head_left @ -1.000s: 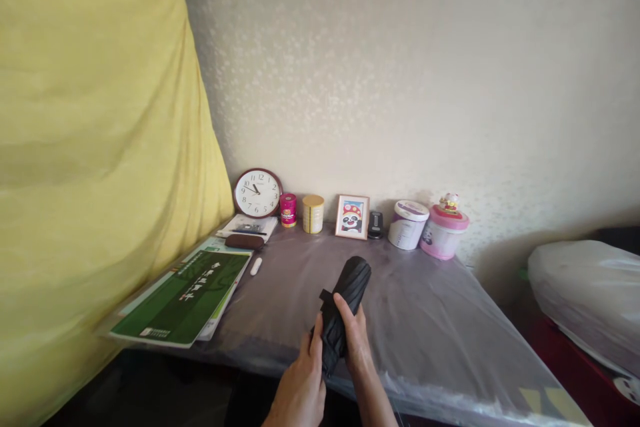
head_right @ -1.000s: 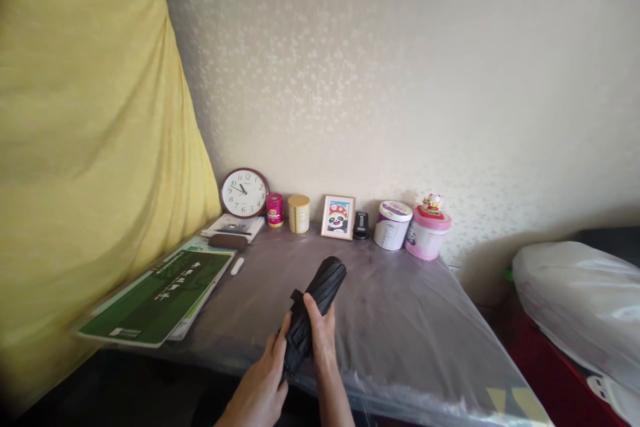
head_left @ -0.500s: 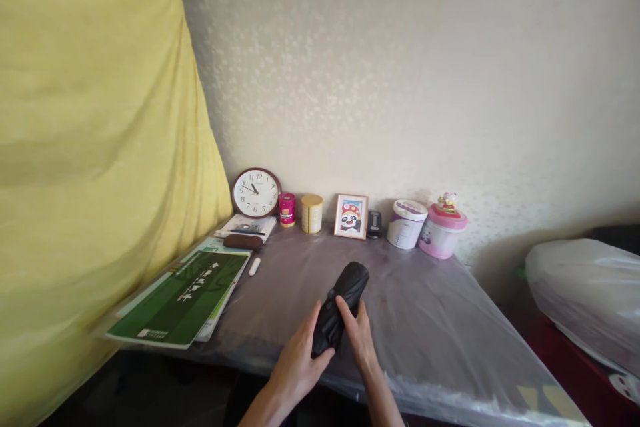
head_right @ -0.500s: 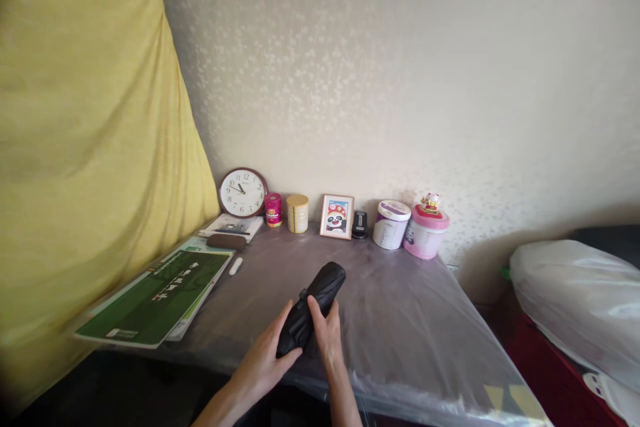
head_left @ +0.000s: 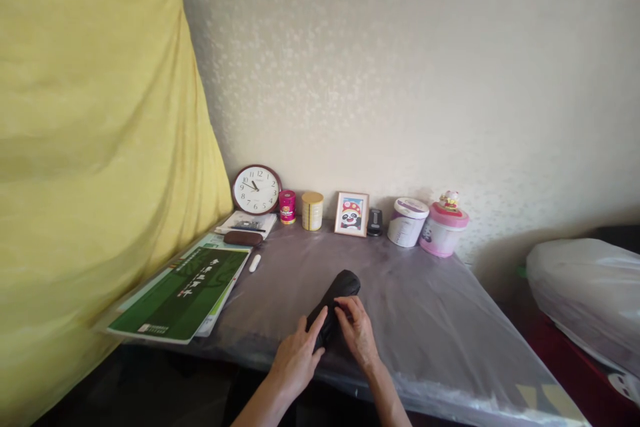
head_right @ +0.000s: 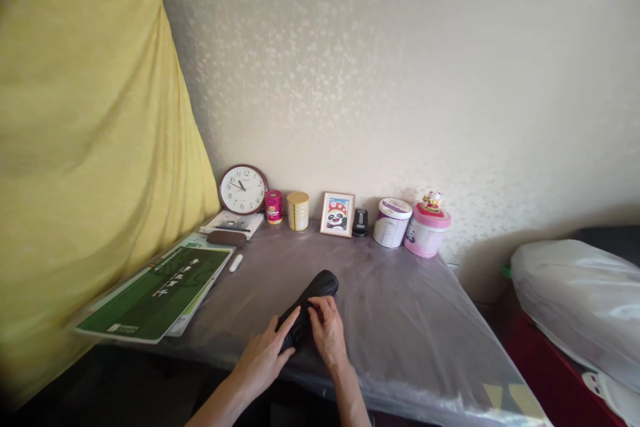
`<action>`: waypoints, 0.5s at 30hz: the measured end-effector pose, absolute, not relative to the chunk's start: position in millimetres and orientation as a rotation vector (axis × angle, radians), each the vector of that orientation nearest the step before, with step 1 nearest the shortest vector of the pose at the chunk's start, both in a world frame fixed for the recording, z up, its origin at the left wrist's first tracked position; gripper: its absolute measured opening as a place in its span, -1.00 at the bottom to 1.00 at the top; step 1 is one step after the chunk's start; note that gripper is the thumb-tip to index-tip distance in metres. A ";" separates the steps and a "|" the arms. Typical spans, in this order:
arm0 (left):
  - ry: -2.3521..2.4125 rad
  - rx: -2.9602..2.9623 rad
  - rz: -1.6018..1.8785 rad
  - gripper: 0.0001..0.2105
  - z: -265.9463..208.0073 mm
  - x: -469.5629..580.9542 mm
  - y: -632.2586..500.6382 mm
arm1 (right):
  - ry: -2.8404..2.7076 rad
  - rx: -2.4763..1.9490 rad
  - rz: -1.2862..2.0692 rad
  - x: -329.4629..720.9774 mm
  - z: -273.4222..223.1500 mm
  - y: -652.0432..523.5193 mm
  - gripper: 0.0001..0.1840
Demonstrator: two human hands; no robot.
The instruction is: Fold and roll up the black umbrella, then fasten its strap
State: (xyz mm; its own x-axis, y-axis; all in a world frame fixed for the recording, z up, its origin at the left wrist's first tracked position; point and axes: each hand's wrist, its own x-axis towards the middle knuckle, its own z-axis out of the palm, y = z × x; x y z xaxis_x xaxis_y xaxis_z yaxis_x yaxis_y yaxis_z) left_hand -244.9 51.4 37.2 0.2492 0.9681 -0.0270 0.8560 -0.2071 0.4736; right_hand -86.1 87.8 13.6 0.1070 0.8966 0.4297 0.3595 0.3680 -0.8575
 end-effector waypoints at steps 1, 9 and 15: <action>1.667 2.144 0.367 -0.39 38.0 -245.0 51.4 | -1.484 -1.182 0.579 -83.9 13.6 87.2 -0.81; 1.725 2.336 0.115 -0.37 37.5 -243.5 53.0 | -1.551 -1.034 0.785 -70.5 10.3 74.9 -0.88; 1.747 2.395 0.120 -0.41 33.8 -242.3 53.7 | -1.604 -1.027 0.860 -78.0 26.8 84.6 -0.89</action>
